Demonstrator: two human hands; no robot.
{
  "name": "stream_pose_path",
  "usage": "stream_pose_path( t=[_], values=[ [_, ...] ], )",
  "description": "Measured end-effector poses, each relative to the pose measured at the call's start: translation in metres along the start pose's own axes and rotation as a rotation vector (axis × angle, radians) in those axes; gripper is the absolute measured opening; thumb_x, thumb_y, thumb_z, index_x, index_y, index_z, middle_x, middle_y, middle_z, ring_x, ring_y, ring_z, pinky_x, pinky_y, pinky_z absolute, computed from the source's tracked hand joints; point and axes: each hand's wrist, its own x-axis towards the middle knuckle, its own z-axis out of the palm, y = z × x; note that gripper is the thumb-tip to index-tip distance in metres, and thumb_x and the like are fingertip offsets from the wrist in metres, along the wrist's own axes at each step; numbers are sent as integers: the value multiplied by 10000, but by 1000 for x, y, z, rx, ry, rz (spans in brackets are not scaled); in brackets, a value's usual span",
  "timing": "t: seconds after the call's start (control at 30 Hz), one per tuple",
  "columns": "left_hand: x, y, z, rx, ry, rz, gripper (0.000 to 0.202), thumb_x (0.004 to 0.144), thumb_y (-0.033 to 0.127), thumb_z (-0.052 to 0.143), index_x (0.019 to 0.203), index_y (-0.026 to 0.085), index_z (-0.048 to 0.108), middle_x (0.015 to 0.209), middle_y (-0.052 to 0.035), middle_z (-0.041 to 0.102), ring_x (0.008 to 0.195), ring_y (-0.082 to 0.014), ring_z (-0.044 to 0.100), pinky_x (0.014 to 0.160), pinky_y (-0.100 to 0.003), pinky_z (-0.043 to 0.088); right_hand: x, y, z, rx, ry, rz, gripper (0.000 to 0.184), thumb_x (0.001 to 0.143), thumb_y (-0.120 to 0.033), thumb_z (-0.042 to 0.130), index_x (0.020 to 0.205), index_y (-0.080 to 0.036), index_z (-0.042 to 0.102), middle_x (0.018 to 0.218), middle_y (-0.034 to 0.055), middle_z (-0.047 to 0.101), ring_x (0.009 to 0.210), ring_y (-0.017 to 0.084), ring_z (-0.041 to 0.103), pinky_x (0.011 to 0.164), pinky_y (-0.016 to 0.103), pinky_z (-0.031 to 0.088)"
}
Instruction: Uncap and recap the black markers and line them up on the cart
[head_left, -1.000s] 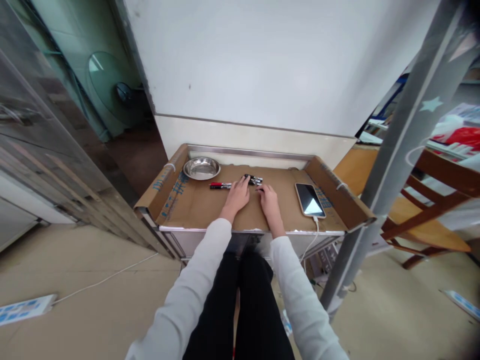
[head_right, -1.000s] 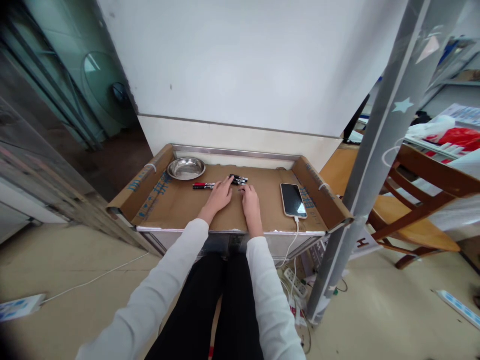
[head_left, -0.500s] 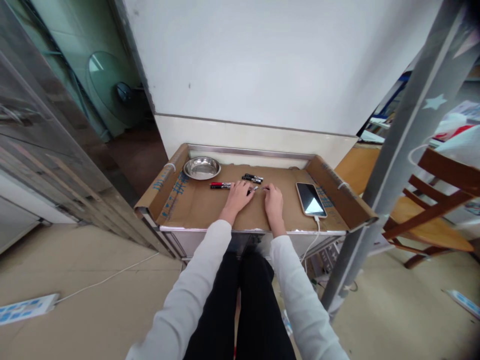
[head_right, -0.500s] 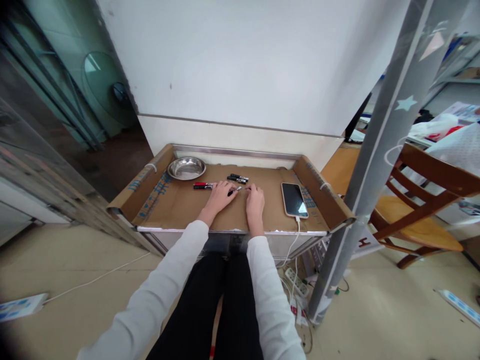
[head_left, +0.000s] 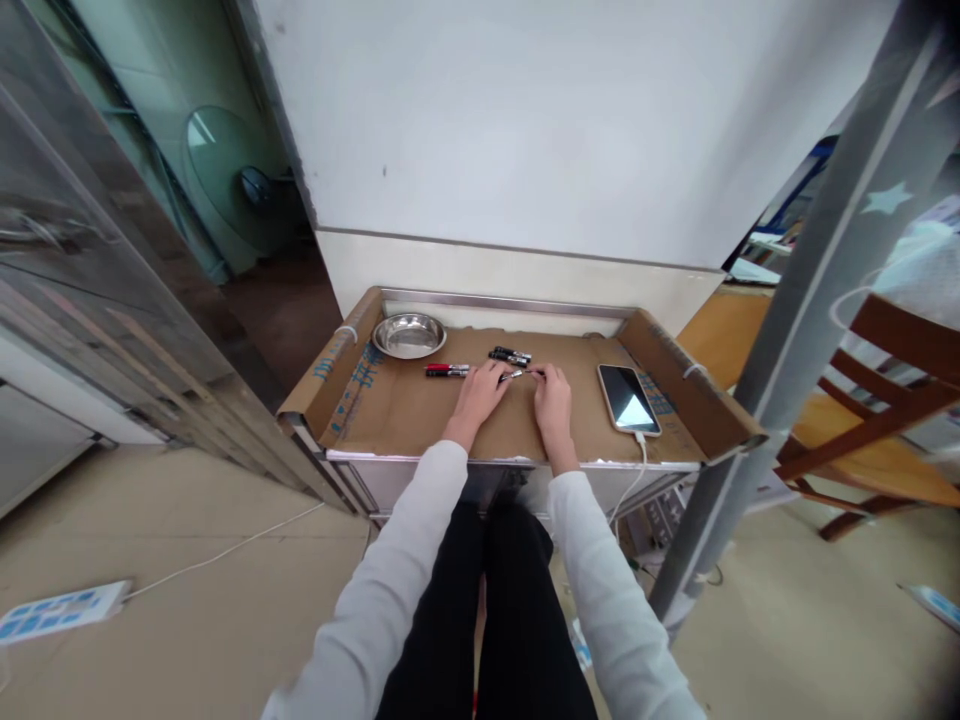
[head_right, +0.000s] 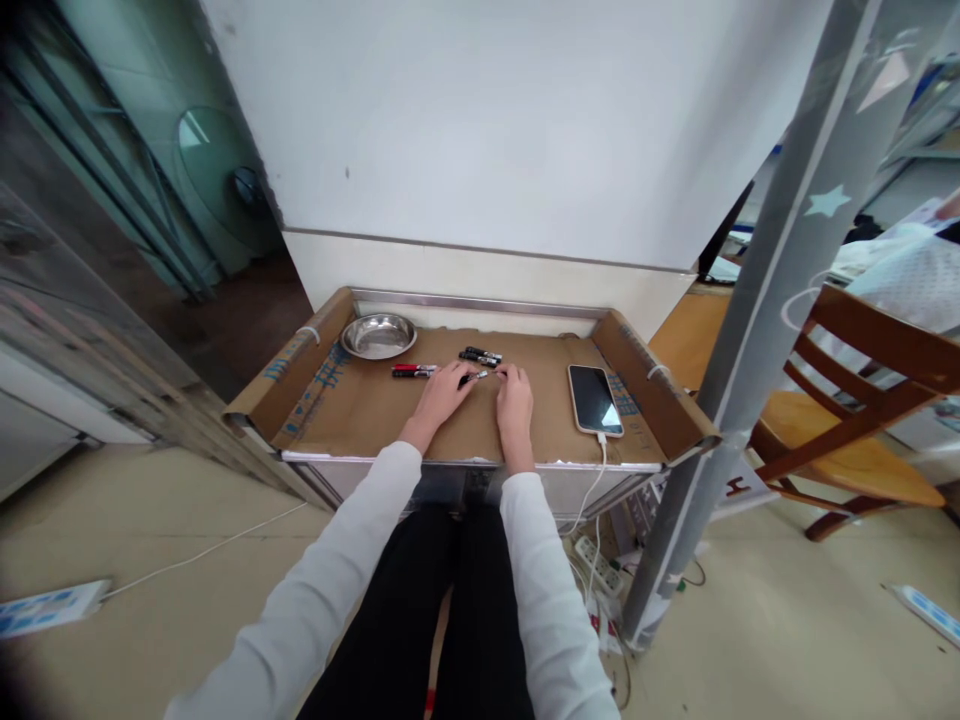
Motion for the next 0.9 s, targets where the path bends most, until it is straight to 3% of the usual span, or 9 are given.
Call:
stream_pose_path(
  t=[0.1,0.17,0.3,0.43,0.5,0.67,0.77,0.9],
  values=[
    [0,1,-2,-33,-2,36,152,900,214,472,1010,198,576,1063,-43,638,997,-176,575,878,-314,387,0,-1,1,67,-55,-45,265,888,-216,354,958,-167,605,973,116,650,918,218,588,867,365,444],
    [0,1,-2,-46,12,64,152,902,216,469,1017,201,569,1069,-40,642,1008,-175,572,874,-312,385,-1,-5,-1,138,-110,-79,306,878,-208,357,1098,-171,567,1066,117,646,970,216,603,887,369,456],
    [0,-1,-1,-30,75,23,171,905,203,456,1048,182,547,1076,-52,645,997,-178,574,876,-312,377,-2,-13,-7,247,-292,-213,650,810,-125,358,1437,-232,227,1354,73,501,1193,177,521,956,353,448],
    [-3,4,-3,53,170,-65,221,921,250,423,1095,191,545,1066,-63,647,988,-199,553,867,-336,364,0,-9,-3,128,-214,-197,767,766,-113,363,1478,-185,88,1477,89,328,1295,198,406,1028,398,391],
    [-7,8,-6,120,207,-111,234,917,270,426,1103,214,556,1065,-65,647,991,-223,527,868,-365,350,2,-3,2,14,-208,-168,726,778,-115,367,1467,-134,139,1436,127,384,1264,214,423,1026,403,386],
    [-20,12,-11,222,235,-338,204,892,232,444,1040,227,585,1035,-80,645,1034,-280,460,858,-422,340,3,7,15,-258,-218,-90,524,815,-114,358,1334,-82,429,1193,177,563,1090,263,489,962,409,396],
    [-24,9,-9,271,219,-473,187,875,207,451,999,202,592,1027,-99,630,1037,-299,453,853,-436,355,2,8,16,-320,-220,-74,493,831,-133,366,1311,-108,475,1130,167,577,1018,267,497,917,397,403],
    [-24,6,-5,363,206,-535,216,881,172,404,1021,161,568,1040,-132,589,1029,-295,476,858,-430,384,2,6,15,-374,-223,-76,488,848,-156,371,1324,-141,479,1131,148,557,1001,253,487,923,371,387]
  ],
)
